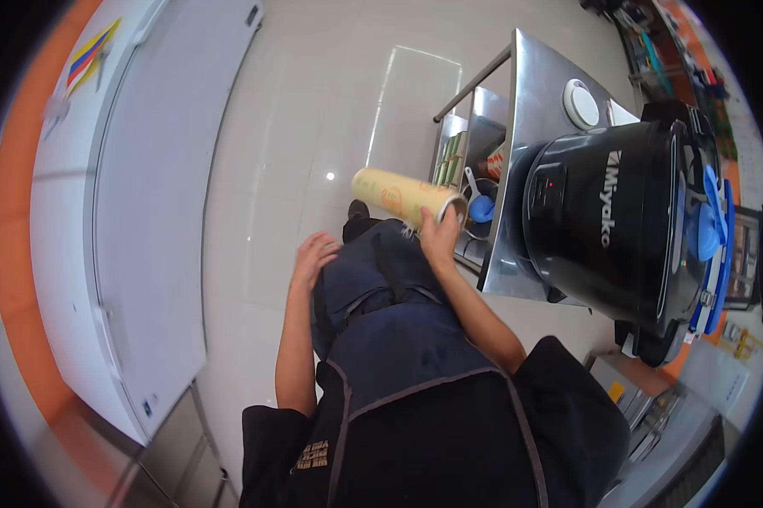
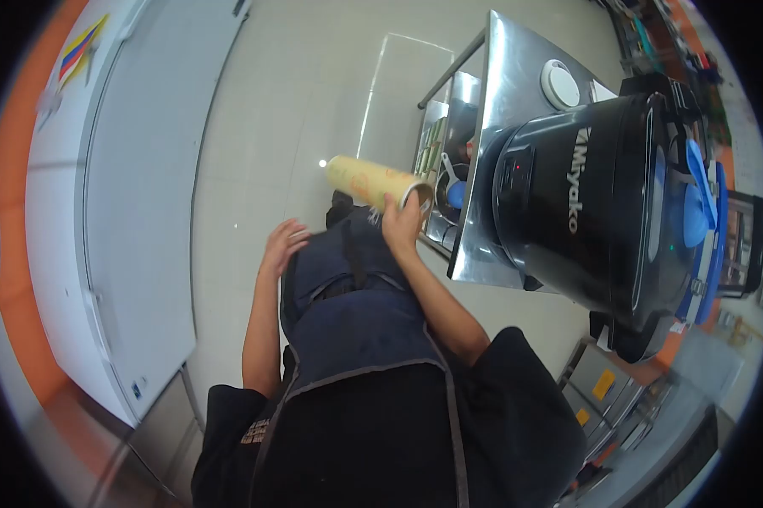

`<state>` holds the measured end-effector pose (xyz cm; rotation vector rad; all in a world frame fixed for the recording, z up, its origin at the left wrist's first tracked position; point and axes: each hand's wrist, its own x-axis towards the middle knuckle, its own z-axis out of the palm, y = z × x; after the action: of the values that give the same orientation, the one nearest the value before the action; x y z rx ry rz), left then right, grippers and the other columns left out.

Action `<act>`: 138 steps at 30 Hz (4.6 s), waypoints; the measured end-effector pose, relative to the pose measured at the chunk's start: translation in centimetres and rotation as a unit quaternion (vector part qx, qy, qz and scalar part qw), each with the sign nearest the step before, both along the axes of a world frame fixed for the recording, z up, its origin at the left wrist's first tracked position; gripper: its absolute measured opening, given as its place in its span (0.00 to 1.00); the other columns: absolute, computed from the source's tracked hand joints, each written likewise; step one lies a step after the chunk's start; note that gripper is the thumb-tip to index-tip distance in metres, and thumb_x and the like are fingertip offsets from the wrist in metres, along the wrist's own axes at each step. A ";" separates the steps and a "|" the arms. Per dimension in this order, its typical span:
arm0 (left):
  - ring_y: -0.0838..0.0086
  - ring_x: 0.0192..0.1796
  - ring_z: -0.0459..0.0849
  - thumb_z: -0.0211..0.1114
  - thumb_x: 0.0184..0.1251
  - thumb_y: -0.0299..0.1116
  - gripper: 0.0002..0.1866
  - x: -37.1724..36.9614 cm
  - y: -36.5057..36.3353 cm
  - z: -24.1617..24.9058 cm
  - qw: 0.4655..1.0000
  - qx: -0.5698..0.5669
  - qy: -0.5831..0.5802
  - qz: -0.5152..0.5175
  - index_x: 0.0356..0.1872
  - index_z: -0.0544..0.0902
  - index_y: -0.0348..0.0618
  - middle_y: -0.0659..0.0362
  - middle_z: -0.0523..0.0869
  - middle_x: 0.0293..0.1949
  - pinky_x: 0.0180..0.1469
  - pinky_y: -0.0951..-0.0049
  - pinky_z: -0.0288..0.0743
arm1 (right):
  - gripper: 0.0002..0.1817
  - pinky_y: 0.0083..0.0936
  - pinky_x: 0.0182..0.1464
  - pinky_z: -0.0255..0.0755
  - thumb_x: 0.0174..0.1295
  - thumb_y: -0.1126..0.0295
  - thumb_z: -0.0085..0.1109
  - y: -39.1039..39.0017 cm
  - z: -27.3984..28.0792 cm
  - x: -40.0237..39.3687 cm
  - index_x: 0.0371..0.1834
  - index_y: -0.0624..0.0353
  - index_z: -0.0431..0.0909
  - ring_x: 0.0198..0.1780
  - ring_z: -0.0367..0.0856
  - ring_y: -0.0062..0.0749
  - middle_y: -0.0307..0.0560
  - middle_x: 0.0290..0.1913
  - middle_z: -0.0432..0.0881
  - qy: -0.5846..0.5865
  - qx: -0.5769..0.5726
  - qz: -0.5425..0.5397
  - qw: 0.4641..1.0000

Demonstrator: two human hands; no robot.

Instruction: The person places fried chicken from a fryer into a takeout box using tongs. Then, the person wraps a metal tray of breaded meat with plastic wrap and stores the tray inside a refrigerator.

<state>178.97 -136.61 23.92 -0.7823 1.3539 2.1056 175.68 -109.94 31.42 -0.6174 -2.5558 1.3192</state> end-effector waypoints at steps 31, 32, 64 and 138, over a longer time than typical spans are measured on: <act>0.61 0.36 0.84 0.56 0.63 0.38 0.17 -63.3 -9.8 -0.5 0.917 -0.279 -0.035 -0.284 0.48 0.71 0.37 0.49 0.81 0.39 0.34 0.64 0.79 | 0.10 0.41 0.49 0.63 0.53 0.72 0.58 14.3 -6.8 -35.5 0.38 0.61 0.74 0.37 0.75 0.41 0.48 0.29 0.77 -0.067 0.385 -0.341 0.855; 0.63 0.35 0.84 0.56 0.63 0.38 0.17 -64.7 -8.1 -0.6 0.913 -0.276 -0.031 -0.299 0.48 0.71 0.37 0.49 0.81 0.38 0.33 0.65 0.78 | 0.09 0.41 0.49 0.63 0.53 0.72 0.58 14.2 -6.6 -35.5 0.37 0.61 0.74 0.36 0.75 0.42 0.48 0.28 0.77 -0.061 0.370 -0.347 0.860; 0.58 0.49 0.78 0.51 0.61 0.58 0.29 -50.8 50.6 -12.1 0.694 0.135 -0.432 -0.560 0.49 0.76 0.43 0.51 0.80 0.46 0.54 0.54 0.72 | 0.13 0.39 0.53 0.68 0.51 0.78 0.57 11.4 -0.5 -39.8 0.42 0.65 0.75 0.47 0.78 0.47 0.56 0.44 0.79 -0.042 0.212 -0.534 0.818; 0.54 0.45 0.81 0.52 0.65 0.43 0.25 88.6 51.5 -5.9 0.296 -0.181 0.125 -0.930 0.57 0.66 0.37 0.45 0.76 0.50 0.41 0.56 0.77 | 0.11 0.23 0.26 0.76 0.62 0.72 0.49 -7.0 2.6 139.3 0.37 0.71 0.76 0.22 0.78 0.29 0.47 0.23 0.79 0.270 0.059 -0.951 0.140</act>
<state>267.55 -85.13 17.98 0.9612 1.3186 -0.1408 314.94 -116.92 34.03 -1.6247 0.1758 -0.0617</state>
